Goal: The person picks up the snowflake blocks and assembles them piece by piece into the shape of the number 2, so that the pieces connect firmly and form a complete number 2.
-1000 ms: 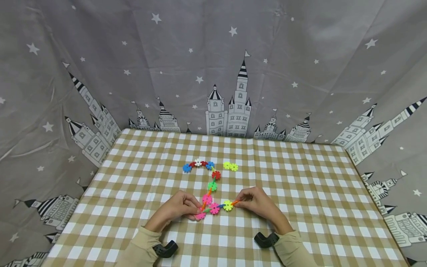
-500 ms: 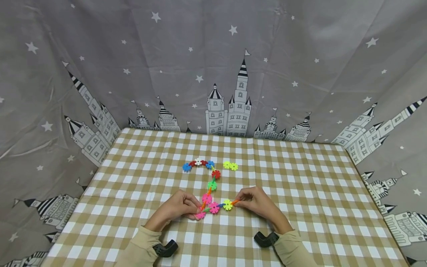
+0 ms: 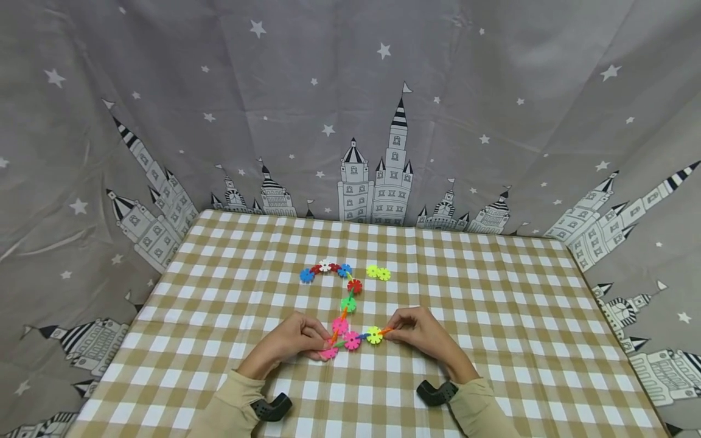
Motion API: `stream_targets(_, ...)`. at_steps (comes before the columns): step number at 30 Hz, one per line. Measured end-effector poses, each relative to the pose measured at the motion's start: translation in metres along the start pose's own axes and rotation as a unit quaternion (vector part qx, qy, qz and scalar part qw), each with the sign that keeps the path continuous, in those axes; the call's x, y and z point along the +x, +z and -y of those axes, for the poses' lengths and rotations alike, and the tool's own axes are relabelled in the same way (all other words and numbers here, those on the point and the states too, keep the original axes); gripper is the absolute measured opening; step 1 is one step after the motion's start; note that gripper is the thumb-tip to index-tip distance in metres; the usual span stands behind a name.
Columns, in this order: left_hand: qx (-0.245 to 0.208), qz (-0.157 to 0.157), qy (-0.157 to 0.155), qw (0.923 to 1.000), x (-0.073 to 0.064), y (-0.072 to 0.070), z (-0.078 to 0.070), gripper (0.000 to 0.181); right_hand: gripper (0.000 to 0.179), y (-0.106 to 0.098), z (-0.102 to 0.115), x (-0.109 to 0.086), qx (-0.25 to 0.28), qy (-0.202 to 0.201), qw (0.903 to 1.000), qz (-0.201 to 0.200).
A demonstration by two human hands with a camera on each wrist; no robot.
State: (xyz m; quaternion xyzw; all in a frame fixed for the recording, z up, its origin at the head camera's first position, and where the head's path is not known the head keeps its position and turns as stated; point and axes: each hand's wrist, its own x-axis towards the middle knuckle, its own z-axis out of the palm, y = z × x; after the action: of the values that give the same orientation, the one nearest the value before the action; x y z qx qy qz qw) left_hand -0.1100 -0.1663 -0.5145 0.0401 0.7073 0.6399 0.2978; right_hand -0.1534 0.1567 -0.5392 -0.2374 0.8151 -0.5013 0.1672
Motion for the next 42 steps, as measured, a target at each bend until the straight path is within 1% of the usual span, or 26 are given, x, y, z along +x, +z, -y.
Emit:
stream_targets(5,0.007,-0.004,-0.004,1.0000,0.000,-0.001,0.000,0.021,0.008,0.002,-0.001,0.000,0.007,0.017,0.9998,-0.004)
stream_targets(8,0.007,-0.008,-0.009,0.9999,0.000,-0.002,0.000,0.020,0.011,0.000,-0.001,0.000,0.017,0.024,0.9996,0.006)
stream_targets(12,0.008,-0.010,-0.014,0.9998,0.001,-0.003,0.000,0.020,0.019,-0.006,-0.002,0.000,0.066,0.033,0.9968,0.029)
stream_targets(15,0.010,-0.010,-0.012,0.9998,0.001,-0.005,0.000,0.019,0.025,-0.013,-0.003,0.003,0.107,0.039,0.9930,0.030)
stream_targets(19,0.009,-0.006,-0.004,0.9999,0.001,-0.005,0.002,0.019,0.030,-0.021,-0.004,0.010,0.129,0.046,0.9906,-0.003)
stream_targets(23,0.006,-0.001,0.001,1.0000,0.000,-0.005,0.002,0.019,0.034,-0.026,-0.003,0.022,0.137,0.054,0.9872,-0.061)
stream_targets(27,0.005,0.001,0.001,1.0000,0.000,-0.004,0.002,0.019,0.036,-0.026,-0.004,0.039,0.115,0.062,0.9848,-0.114)
stream_targets(31,0.007,-0.003,-0.001,1.0000,0.000,-0.003,0.003,0.019,0.041,-0.024,-0.003,0.056,0.058,0.073,0.9861,-0.137)
stream_targets(33,0.009,-0.004,-0.002,0.9999,0.000,-0.003,0.002,0.020,0.045,-0.024,-0.002,0.064,0.021,0.076,0.9869,-0.141)
stream_targets(36,0.011,-0.006,-0.003,0.9999,0.000,-0.004,0.003,0.019,0.049,-0.026,0.001,0.073,-0.050,0.075,0.9870,-0.133)
stream_targets(38,0.010,-0.005,0.000,0.9999,0.000,-0.004,0.003,0.018,0.046,-0.027,0.002,0.078,-0.087,0.071,0.9853,-0.129)
stream_targets(40,0.009,-0.003,0.001,1.0000,0.000,-0.005,0.004,0.018,0.040,-0.027,0.003,0.081,-0.113,0.068,0.9832,-0.125)
stream_targets(42,0.007,-0.002,0.003,1.0000,0.000,-0.005,0.004,0.019,0.034,-0.027,0.003,0.081,-0.116,0.073,0.9829,-0.123)
